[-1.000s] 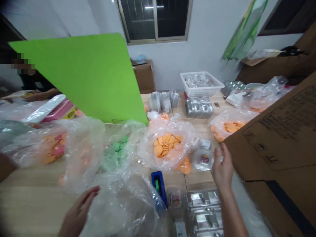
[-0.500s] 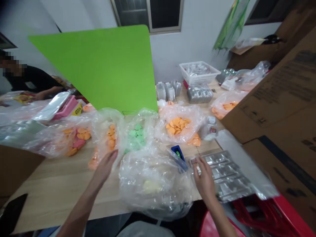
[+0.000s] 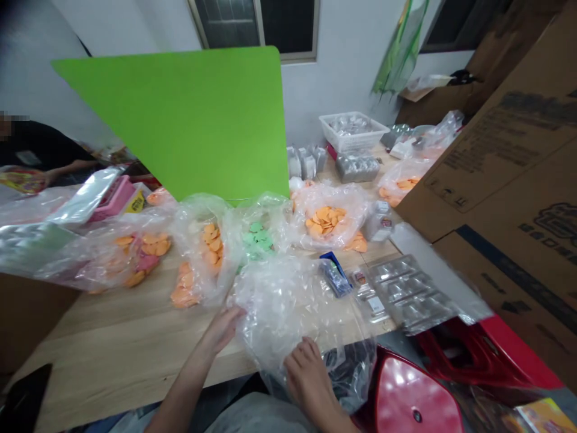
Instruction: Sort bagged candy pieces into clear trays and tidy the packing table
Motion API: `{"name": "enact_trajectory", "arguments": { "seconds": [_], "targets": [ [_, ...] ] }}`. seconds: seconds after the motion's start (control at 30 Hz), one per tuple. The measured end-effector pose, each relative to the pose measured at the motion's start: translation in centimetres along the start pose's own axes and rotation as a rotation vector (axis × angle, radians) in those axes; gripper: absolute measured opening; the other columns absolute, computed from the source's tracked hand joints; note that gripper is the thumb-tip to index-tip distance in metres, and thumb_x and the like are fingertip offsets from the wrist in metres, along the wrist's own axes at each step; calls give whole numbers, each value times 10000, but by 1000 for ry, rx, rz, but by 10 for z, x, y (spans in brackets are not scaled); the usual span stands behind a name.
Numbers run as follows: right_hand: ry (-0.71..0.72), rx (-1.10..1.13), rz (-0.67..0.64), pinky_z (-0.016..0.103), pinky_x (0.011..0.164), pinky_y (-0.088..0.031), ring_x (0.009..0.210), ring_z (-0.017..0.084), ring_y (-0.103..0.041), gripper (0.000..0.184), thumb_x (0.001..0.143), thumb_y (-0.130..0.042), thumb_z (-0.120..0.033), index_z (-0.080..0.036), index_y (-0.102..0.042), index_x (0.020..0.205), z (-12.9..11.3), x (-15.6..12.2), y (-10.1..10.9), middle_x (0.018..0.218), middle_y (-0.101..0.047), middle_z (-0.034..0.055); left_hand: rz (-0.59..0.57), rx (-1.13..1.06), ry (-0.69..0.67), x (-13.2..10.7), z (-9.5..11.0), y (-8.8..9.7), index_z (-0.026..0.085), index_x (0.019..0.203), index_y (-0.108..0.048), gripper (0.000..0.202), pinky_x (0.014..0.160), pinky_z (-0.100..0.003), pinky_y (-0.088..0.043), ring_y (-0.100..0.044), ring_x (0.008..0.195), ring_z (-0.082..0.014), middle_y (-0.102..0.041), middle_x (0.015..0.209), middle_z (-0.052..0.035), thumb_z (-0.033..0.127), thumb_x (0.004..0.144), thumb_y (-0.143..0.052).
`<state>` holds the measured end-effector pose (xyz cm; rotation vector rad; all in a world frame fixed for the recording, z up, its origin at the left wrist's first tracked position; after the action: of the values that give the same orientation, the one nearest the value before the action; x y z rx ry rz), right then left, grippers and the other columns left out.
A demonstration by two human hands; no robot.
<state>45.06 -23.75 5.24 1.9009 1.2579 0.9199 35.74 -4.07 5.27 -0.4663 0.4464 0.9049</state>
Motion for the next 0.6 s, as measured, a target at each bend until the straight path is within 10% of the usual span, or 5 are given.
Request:
{"name": "enact_trajectory", "arguments": {
  "seconds": [0.13,0.27,0.4,0.6],
  "targets": [
    [-243,-134,-116,315,613,-419,639,201,-543,165,690,-439,-112,-219,-560,724,23,-6,14,632,-577,20,-11,164,-100,-13,31,30,150,902,-572,355,745,-301,-444,-592,801,-195,-655,791,-13,210,552,-553],
    [-432,-322,185,373,644,-409,683,239,-541,180,777,-388,-194,-181,-557,839,67,6,63,745,-584,80,140,381,-182,-8,38,55,120,983,-552,410,801,-322,-430,-569,891,-214,-649,889,-39,186,583,-496],
    [-327,-176,496,369,771,-412,877,237,-519,206,813,-399,-207,-175,-541,959,52,24,87,911,-557,113,112,407,-231,7,37,46,126,1173,-420,538,886,-357,-394,-514,1029,-231,-556,1133,-97,245,652,-483],
    [-244,374,-76,279,833,-400,919,165,-535,284,790,-363,-113,-195,-570,967,13,53,-24,962,-594,58,498,566,-235,-1,-7,49,103,1318,-9,1009,1041,-406,-202,-181,1285,-296,-136,1398,-217,522,611,-594]
  ]
}}
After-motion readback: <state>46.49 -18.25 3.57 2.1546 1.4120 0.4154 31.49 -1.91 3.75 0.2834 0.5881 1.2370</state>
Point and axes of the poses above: each hand's wrist, its own x-axis towards the middle knuckle, its own y-axis out of the back of the hand, z = x × y, the point moved 5 cm from there along x, towards the middle knuckle
